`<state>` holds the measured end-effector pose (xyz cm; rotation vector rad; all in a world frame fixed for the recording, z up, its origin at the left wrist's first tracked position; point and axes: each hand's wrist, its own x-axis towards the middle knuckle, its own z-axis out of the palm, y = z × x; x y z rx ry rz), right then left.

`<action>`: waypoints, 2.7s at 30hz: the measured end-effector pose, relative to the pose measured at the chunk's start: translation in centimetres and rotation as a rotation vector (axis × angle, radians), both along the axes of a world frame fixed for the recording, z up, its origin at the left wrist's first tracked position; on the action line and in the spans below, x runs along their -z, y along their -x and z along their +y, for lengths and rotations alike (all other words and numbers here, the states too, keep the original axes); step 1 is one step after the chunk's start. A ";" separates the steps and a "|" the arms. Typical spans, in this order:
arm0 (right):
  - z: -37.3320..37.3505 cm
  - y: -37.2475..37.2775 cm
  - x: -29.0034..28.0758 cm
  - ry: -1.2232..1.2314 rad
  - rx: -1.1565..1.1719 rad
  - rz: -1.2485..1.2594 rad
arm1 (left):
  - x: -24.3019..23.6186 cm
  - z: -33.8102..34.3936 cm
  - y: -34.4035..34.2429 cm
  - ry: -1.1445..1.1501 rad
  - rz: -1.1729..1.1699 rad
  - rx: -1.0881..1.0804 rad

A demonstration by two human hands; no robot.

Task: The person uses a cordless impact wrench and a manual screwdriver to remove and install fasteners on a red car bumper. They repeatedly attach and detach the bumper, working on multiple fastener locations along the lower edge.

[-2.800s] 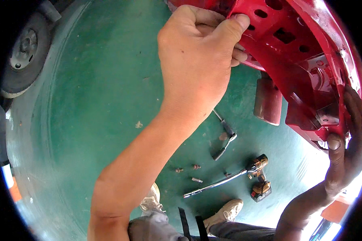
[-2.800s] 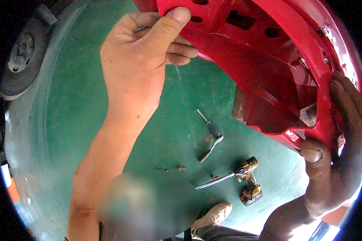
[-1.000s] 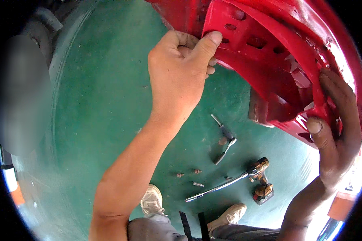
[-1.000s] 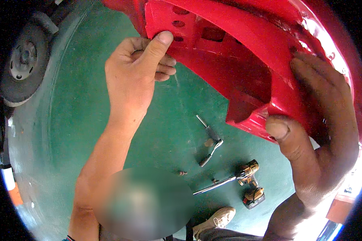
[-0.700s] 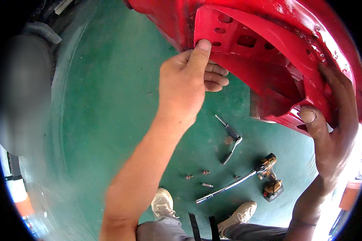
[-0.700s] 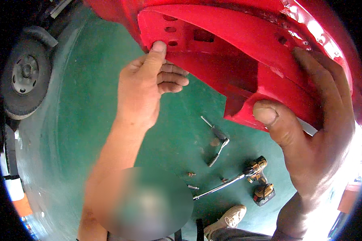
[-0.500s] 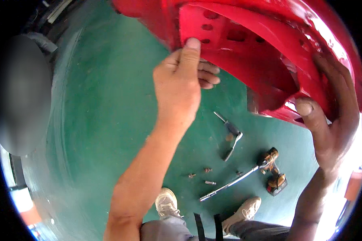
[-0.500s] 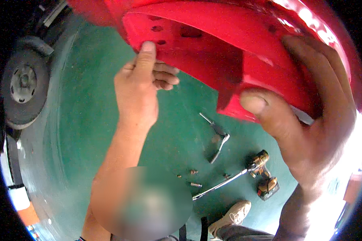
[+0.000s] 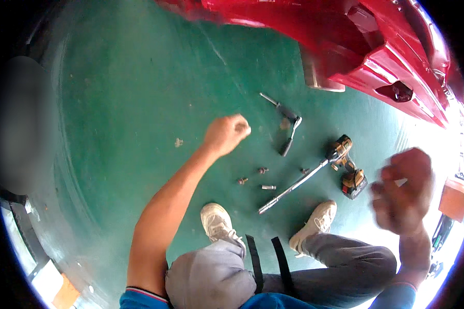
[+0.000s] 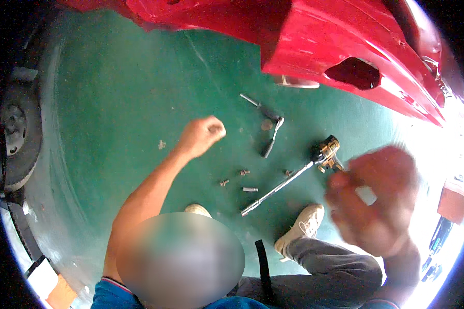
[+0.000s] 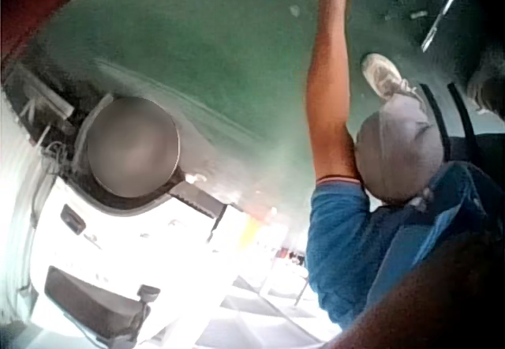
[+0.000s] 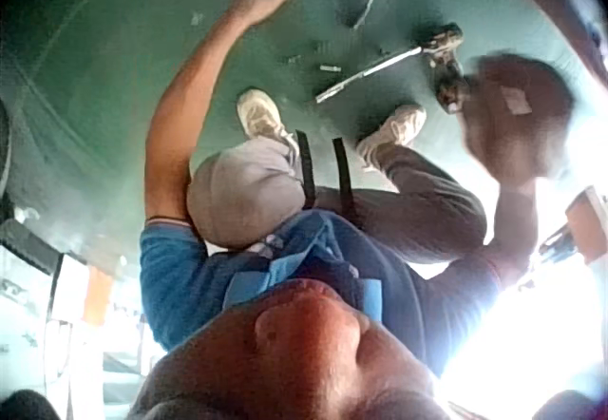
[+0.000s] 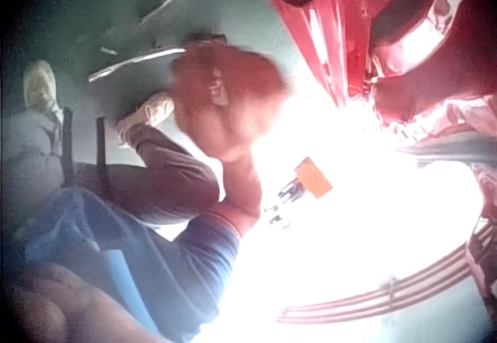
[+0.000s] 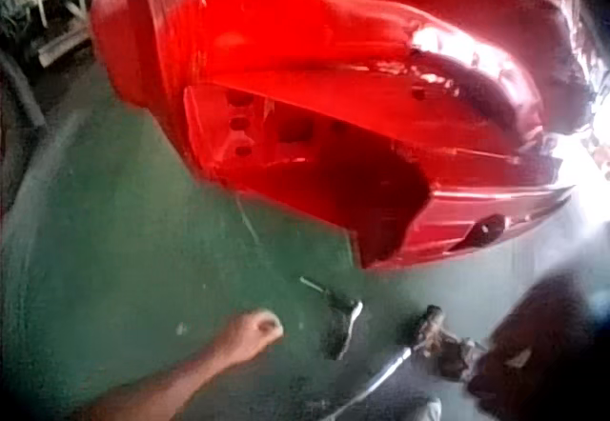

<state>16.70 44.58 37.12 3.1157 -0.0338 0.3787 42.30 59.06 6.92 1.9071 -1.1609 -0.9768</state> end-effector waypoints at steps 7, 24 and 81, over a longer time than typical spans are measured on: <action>-1.9 5.1 18.3 -0.315 0.170 0.650 | 3.5 4.6 10.2 -0.123 -0.191 0.341; -4.6 16.4 30.0 -0.290 0.549 0.227 | 4.0 8.7 18.5 0.124 -0.250 0.209; 8.5 27.9 24.6 -1.933 0.819 -0.427 | -6.3 6.4 4.8 0.426 1.157 -0.574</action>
